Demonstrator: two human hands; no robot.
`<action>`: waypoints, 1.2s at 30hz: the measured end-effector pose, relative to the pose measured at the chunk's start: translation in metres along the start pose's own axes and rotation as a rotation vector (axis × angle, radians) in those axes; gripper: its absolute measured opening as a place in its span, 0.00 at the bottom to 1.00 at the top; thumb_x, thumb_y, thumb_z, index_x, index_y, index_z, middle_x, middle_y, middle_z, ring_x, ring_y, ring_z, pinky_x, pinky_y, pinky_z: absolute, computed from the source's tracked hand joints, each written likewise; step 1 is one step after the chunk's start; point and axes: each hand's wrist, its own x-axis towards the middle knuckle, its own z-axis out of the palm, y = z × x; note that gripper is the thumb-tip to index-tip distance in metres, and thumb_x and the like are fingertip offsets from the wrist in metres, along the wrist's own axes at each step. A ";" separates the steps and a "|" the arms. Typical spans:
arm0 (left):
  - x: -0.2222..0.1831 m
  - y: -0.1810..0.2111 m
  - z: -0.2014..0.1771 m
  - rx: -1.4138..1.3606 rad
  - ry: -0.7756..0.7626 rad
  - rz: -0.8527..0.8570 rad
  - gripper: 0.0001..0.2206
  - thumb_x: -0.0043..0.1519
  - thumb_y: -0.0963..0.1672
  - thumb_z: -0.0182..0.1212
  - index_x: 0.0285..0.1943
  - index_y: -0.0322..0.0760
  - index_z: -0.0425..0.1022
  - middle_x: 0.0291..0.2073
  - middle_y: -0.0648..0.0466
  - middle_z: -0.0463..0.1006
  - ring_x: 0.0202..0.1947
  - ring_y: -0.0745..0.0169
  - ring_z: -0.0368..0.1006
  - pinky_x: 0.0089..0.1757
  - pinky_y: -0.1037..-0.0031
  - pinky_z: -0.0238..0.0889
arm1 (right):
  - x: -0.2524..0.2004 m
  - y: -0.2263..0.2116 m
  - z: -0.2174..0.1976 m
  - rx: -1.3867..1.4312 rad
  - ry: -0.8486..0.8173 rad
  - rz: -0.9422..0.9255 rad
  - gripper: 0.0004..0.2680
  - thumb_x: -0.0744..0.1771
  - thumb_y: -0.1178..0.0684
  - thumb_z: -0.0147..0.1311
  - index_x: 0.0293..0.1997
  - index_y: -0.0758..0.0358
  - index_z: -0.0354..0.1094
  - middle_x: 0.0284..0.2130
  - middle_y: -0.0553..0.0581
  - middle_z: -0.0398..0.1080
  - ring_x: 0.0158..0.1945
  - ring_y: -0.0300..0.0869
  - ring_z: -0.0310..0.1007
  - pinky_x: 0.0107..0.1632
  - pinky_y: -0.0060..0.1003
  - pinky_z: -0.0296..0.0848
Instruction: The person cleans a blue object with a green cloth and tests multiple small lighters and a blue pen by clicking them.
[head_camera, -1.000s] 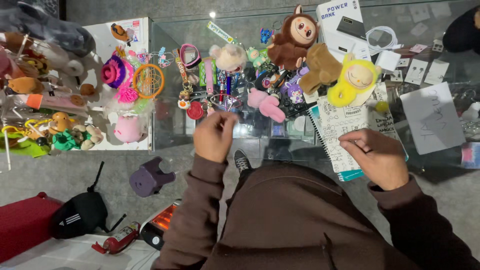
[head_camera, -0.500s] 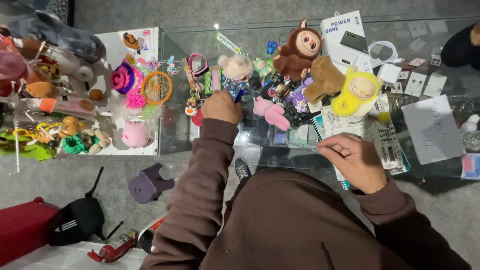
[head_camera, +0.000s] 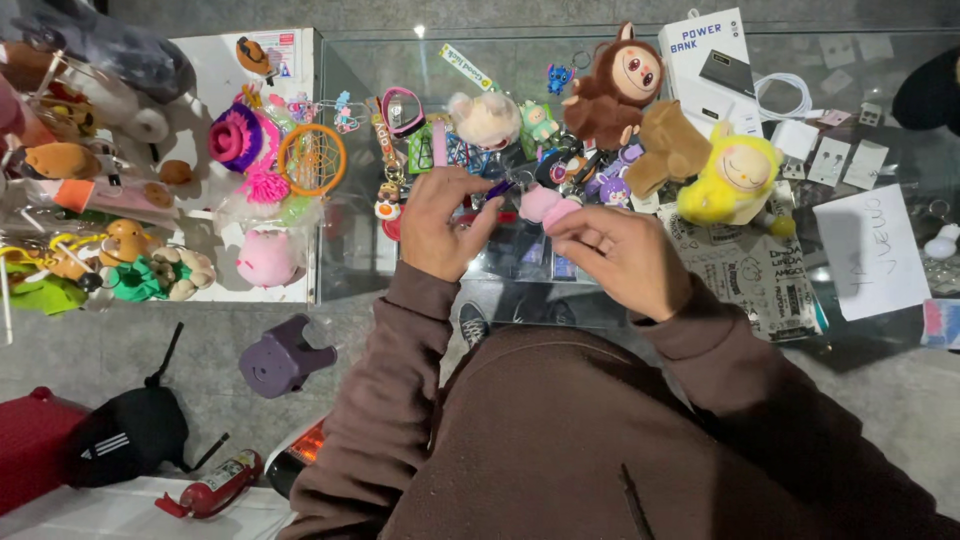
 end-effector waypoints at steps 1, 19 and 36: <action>-0.001 0.002 -0.001 -0.002 0.001 -0.001 0.07 0.58 0.44 0.72 0.43 0.46 0.82 0.35 0.55 0.76 0.36 0.48 0.75 0.43 0.61 0.70 | 0.004 -0.002 0.004 -0.002 0.000 0.001 0.05 0.65 0.60 0.62 0.43 0.58 0.79 0.24 0.58 0.74 0.21 0.38 0.64 0.25 0.35 0.66; -0.022 0.040 -0.022 -0.485 0.002 -0.197 0.09 0.59 0.41 0.71 0.47 0.38 0.83 0.34 0.50 0.78 0.28 0.64 0.70 0.35 0.71 0.68 | 0.012 -0.002 0.059 0.351 0.024 0.019 0.09 0.66 0.60 0.62 0.50 0.67 0.75 0.31 0.59 0.76 0.31 0.35 0.74 0.31 0.31 0.78; -0.062 0.024 -0.016 -0.821 -0.091 -0.733 0.13 0.61 0.40 0.67 0.54 0.30 0.81 0.32 0.53 0.81 0.32 0.78 0.72 0.37 0.84 0.71 | -0.015 -0.010 0.084 0.423 0.031 0.292 0.07 0.63 0.60 0.65 0.35 0.71 0.68 0.17 0.56 0.69 0.17 0.31 0.65 0.16 0.23 0.65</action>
